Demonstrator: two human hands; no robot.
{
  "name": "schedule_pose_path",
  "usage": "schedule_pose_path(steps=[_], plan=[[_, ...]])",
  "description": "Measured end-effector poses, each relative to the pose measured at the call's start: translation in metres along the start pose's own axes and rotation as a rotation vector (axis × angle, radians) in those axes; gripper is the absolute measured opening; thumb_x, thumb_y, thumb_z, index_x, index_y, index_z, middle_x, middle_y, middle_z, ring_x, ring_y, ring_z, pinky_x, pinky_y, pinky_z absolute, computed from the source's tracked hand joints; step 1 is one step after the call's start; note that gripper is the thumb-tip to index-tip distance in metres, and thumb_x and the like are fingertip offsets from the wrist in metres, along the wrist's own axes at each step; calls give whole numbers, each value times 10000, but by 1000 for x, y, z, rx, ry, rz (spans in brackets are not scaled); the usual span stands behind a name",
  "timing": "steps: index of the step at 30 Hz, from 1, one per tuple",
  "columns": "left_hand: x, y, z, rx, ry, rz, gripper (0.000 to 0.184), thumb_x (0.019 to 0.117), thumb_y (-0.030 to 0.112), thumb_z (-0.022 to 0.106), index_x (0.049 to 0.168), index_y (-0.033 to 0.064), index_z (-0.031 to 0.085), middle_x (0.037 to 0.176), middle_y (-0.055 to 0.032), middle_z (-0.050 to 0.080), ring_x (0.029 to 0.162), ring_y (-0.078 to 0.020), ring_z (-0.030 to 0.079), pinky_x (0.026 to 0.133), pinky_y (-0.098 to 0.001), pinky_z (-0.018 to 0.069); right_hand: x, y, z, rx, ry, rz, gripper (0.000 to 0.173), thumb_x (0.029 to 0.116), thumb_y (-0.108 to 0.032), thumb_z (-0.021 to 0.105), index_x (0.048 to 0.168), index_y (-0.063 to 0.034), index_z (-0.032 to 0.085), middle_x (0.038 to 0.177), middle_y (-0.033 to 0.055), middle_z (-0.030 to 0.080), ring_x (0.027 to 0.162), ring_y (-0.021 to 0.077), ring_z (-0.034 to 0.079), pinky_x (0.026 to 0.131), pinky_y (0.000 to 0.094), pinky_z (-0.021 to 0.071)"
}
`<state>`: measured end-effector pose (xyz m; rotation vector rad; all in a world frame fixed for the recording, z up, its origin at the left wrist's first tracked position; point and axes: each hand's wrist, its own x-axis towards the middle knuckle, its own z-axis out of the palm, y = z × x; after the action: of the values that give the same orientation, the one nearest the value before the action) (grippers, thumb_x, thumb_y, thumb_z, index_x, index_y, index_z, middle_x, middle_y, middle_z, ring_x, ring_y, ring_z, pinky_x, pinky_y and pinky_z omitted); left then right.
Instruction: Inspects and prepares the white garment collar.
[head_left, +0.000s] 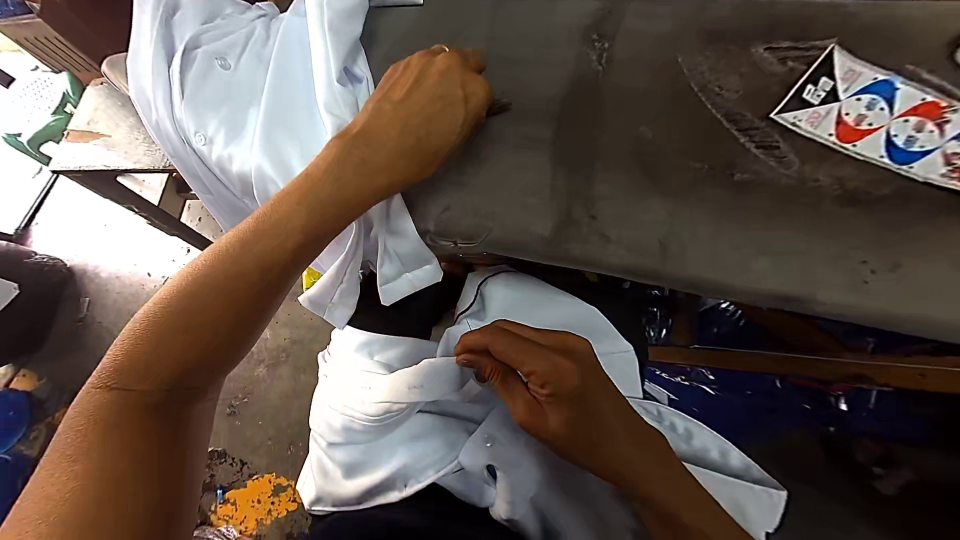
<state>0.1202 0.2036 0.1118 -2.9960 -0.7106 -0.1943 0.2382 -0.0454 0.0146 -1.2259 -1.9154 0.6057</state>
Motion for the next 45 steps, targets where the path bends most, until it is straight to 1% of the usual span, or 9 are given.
schedule_pose_path(steps=[2,3,5,7,9,12,15,24,45], plan=[[-7,7,-9,-69,30,-66,298,1060,131,435,1127,-25,680,1093,-208,667,1048,-365,668,888,-513,521,1,2,0,80,-21,49,229,1067,-199,523,1010,-73,705,827,-8,678,733,-9,615,679,123,501],[-20,12,-15,-158,90,-100,288,1049,133,441,1118,-2,686,1040,-159,683,981,-283,676,856,-444,527,1,3,-1,128,-25,87,225,1069,-209,523,1017,-80,700,807,-29,667,709,-28,602,653,113,492],[-62,28,-23,-436,173,-159,262,1067,176,450,1114,58,679,868,-19,647,746,-83,609,677,-262,508,0,4,-2,230,-41,170,206,1070,-221,526,1020,-103,688,768,-67,645,657,-50,581,599,102,480],[-117,52,-21,-745,124,-239,282,1070,193,450,1211,70,661,828,22,634,655,-50,584,564,-230,512,-1,5,-3,324,-61,236,187,1068,-215,534,1017,-116,684,747,-80,635,629,-44,576,564,108,477],[-167,75,-3,-947,41,-288,313,1054,277,540,1303,120,649,893,49,658,698,-22,589,594,-208,521,-3,5,-3,402,-74,276,179,1065,-202,544,1008,-107,684,737,-75,635,614,-26,577,547,118,482],[-206,105,24,-966,40,-322,363,1019,320,645,1286,82,702,991,4,693,818,-15,609,711,-181,525,-2,5,-1,441,-63,310,194,1065,-223,545,996,-115,691,721,-77,630,598,-13,575,538,131,479],[-215,121,34,-889,42,-340,363,1007,331,664,1283,100,719,978,12,714,847,-6,639,746,-164,541,-2,1,1,443,-44,316,193,1064,-226,547,987,-123,690,714,-78,628,591,-11,576,524,128,475],[-204,132,36,-916,99,-336,304,979,291,710,1205,95,763,959,10,741,835,-3,662,732,-152,546,-2,-3,0,437,-41,313,193,1065,-230,543,984,-133,690,701,-86,617,580,-22,566,510,116,459],[-199,127,29,-988,48,-284,261,1012,268,664,1165,86,773,943,17,741,825,12,651,735,-151,535,-1,-5,-6,399,-51,237,205,1066,-230,536,984,-127,694,712,-91,622,599,-31,574,528,111,467]])
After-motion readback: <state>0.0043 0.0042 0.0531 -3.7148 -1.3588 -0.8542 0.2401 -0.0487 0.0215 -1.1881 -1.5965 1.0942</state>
